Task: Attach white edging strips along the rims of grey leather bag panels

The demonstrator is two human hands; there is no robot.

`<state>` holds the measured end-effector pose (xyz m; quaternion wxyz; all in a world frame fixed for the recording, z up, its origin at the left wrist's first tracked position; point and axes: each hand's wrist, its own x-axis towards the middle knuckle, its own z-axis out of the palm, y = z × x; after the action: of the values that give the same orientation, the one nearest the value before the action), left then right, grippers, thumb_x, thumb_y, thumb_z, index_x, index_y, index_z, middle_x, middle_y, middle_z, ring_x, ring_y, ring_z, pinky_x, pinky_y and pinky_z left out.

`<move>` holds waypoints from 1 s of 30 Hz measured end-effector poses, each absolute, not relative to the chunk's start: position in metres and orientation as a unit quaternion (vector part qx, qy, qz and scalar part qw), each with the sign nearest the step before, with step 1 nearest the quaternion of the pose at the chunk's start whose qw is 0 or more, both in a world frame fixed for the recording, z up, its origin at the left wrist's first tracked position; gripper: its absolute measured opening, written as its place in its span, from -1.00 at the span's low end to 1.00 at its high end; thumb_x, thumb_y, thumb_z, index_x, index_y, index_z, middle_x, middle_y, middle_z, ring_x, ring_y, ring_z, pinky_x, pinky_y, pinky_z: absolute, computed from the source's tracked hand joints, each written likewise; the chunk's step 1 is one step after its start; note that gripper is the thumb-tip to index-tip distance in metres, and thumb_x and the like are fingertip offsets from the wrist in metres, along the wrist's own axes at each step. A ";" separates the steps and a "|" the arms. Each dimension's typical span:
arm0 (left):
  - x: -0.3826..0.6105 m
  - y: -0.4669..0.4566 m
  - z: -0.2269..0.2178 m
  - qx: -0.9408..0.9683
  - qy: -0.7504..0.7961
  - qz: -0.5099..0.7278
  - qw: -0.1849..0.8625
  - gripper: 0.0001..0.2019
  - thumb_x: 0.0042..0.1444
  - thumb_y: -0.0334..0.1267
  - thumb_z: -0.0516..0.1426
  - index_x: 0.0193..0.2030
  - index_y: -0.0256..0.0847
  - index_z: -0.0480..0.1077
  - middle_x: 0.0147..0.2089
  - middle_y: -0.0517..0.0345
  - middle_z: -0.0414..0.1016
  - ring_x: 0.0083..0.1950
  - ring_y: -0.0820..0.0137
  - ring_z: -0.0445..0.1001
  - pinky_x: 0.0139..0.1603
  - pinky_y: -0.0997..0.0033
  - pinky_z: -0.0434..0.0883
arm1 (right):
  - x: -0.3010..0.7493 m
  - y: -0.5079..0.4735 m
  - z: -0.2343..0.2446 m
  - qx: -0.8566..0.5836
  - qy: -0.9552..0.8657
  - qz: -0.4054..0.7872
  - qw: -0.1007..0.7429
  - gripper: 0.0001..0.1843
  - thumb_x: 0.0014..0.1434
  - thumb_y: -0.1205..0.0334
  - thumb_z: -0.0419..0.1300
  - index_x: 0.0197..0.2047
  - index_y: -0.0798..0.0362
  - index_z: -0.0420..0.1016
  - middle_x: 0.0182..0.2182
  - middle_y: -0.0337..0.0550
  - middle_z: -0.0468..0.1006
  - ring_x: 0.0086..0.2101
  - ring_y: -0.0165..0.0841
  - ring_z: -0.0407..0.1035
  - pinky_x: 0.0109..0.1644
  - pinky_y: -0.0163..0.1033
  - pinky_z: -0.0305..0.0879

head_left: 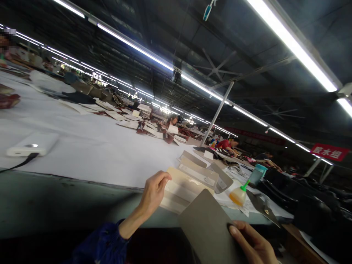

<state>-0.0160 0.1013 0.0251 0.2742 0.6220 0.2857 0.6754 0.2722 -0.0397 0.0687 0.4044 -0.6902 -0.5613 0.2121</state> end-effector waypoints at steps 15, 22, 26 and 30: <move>-0.009 0.043 0.029 0.710 0.164 0.614 0.303 -0.68 0.36 -0.28 -0.09 -0.26 -0.25 0.46 -0.29 0.09 0.41 -0.23 0.40 0.41 -0.18 0.44 0.31 | 0.212 -0.050 0.063 -0.561 -0.719 -0.080 0.403 -0.74 0.26 0.01 0.16 -0.31 0.01 0.48 -0.41 -0.25 0.45 -0.41 -0.47 0.37 -0.30 -0.46 0.27; -0.006 0.041 0.029 0.693 0.183 0.652 0.246 -0.75 0.29 -0.32 0.09 -0.43 -0.25 0.42 -0.42 0.15 0.42 -0.37 0.45 0.39 -0.33 0.49 0.32 | 0.200 -0.052 0.059 -0.518 -0.712 -0.138 0.454 -0.85 0.26 0.14 0.18 -0.31 0.01 0.46 -0.36 -0.19 0.36 -0.35 -0.48 0.30 -0.29 -0.45 0.25; -0.011 0.038 0.032 0.704 0.162 0.658 0.210 -0.75 0.27 -0.37 0.09 -0.45 -0.26 0.41 -0.45 0.15 0.40 -0.42 0.46 0.38 -0.38 0.51 0.31 | 0.209 -0.052 0.058 -0.504 -0.720 -0.170 0.447 -0.86 0.22 0.15 0.22 -0.35 -0.01 0.50 -0.15 -0.13 0.36 -0.16 -0.46 0.35 -0.13 -0.46 0.28; -0.015 0.032 0.034 0.716 0.147 0.657 0.183 -0.76 0.25 -0.40 0.10 -0.46 -0.25 0.40 -0.45 0.14 0.41 -0.41 0.44 0.41 -0.43 0.51 0.30 | 0.200 -0.059 0.063 -0.560 -0.664 -0.036 0.495 -0.72 0.24 0.02 0.19 -0.42 -0.01 0.48 0.02 -0.19 0.37 0.05 -0.39 0.29 0.13 -0.39 0.12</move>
<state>-0.0154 0.0321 0.0342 0.1831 0.7162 0.1467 0.6573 0.1999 -0.0594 0.0633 0.4949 -0.5599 -0.6635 -0.0359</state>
